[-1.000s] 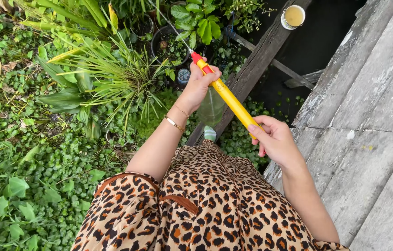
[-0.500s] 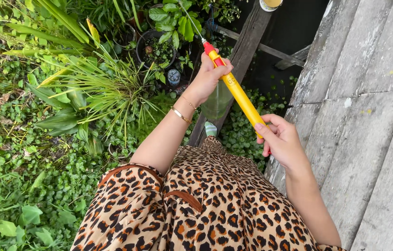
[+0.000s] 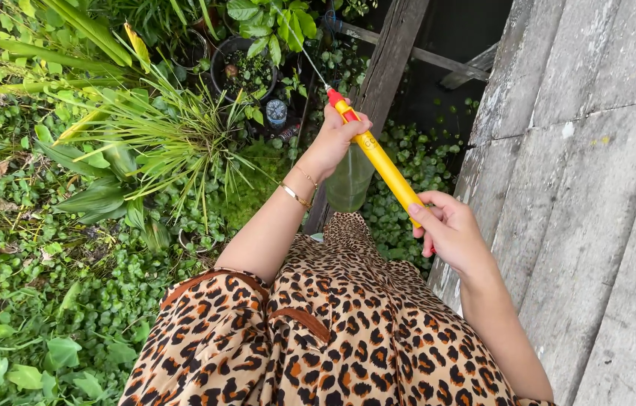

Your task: Watering garden plants using a manual hand-pump sprayer attached to a water bottle.

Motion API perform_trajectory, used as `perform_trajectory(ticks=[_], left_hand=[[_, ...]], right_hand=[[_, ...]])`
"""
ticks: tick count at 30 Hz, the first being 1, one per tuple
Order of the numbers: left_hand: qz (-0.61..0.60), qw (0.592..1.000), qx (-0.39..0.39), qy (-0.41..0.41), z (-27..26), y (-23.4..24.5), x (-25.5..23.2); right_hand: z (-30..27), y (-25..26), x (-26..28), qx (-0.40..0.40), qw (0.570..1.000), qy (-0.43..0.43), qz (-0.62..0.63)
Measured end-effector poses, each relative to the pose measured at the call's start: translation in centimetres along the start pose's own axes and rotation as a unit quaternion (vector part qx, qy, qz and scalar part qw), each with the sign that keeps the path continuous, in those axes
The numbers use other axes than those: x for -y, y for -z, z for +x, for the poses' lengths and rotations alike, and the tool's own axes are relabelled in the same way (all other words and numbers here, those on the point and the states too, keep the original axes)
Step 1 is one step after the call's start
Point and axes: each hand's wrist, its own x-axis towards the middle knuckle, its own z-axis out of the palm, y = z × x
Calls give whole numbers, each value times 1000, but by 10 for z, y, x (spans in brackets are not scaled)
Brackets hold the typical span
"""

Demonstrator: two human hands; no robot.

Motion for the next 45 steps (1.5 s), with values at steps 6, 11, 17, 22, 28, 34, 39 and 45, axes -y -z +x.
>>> perform_trajectory(ticks=[6,11,17,22,28,34,39,45], left_hand=[[-20,1000,-10,-13,-14,3,-11],[-52,996,-22,-67,-27,11,-23],[15,985,-41,-166,-54,17,-50],[-15,987,-23,-158,-52,29,-48],[-5,972,-109,-207,-53,29,-56],[25,947,-162,-275,-50,28,-79],[21,922,-216,-320,-52,28,-89],[32,883,-317,-344,-61,29,-92]], right_hand=[[-1,-4,6,-16,1000,-17,13],[4,2,26,16,1000,3,5],[10,14,58,81,996,37,5],[31,23,69,118,991,58,-2],[71,39,98,155,987,34,-10],[134,52,102,93,987,132,2],[181,52,113,20,962,262,73],[230,60,145,53,949,281,136]])
